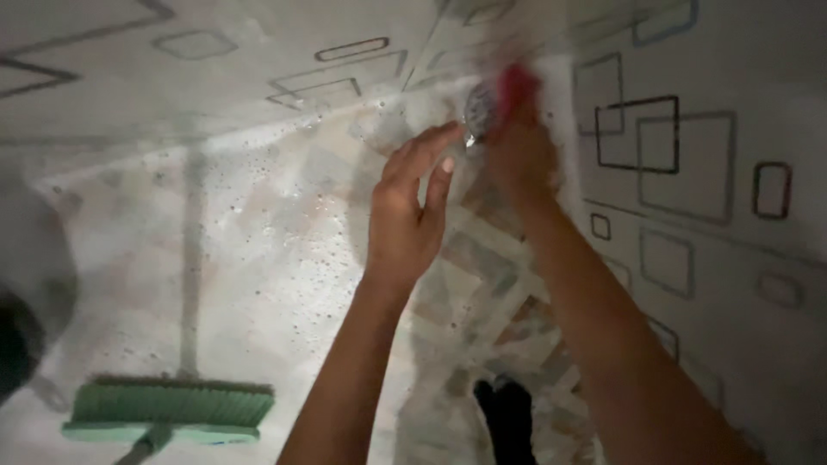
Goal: The person scrubs the tiled bathroom floor with a long-handled brush, then uses a pink scrubbing brush to clean the floor drain and surrounding tiles. They rinse the floor by scooping water from a bucket with a pink cup and pouring it over the soapy area.
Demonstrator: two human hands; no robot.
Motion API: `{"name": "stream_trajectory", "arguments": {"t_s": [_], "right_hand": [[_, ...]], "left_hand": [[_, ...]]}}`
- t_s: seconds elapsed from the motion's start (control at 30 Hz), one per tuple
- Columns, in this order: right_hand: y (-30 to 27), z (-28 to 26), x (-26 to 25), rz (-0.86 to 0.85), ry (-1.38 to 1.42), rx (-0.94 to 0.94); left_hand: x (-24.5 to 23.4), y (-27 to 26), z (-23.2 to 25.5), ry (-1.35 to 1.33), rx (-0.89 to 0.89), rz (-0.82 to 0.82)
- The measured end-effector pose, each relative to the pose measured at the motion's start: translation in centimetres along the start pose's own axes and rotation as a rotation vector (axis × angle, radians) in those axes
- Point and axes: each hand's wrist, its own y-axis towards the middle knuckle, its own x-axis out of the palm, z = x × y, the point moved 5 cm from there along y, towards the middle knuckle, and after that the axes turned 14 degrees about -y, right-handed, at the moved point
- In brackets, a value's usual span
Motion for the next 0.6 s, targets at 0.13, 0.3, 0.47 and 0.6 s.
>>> {"name": "stream_trajectory", "arguments": {"t_s": [0.13, 0.3, 0.47, 0.6], "right_hand": [[-8.1, 2.3, 0.6, 0.083, 0.062, 0.07], [-17.5, 3.5, -1.3, 0.147, 0.085, -0.06], [-4.4, 0.9, 1.6, -0.149, -0.004, 0.246], [-12.0, -10.2, 3.9, -0.241, 0.033, -0.085]], "left_hand": [[-0.9, -1.1, -0.1, 0.005, 0.007, -0.04], [-2.7, -1.9, 0.3, 0.015, -0.04, -0.008], [-4.7, -2.6, -0.8, 0.093, 0.029, 0.008], [-7.8, -3.0, -0.7, 0.036, -0.099, 0.105]]}}
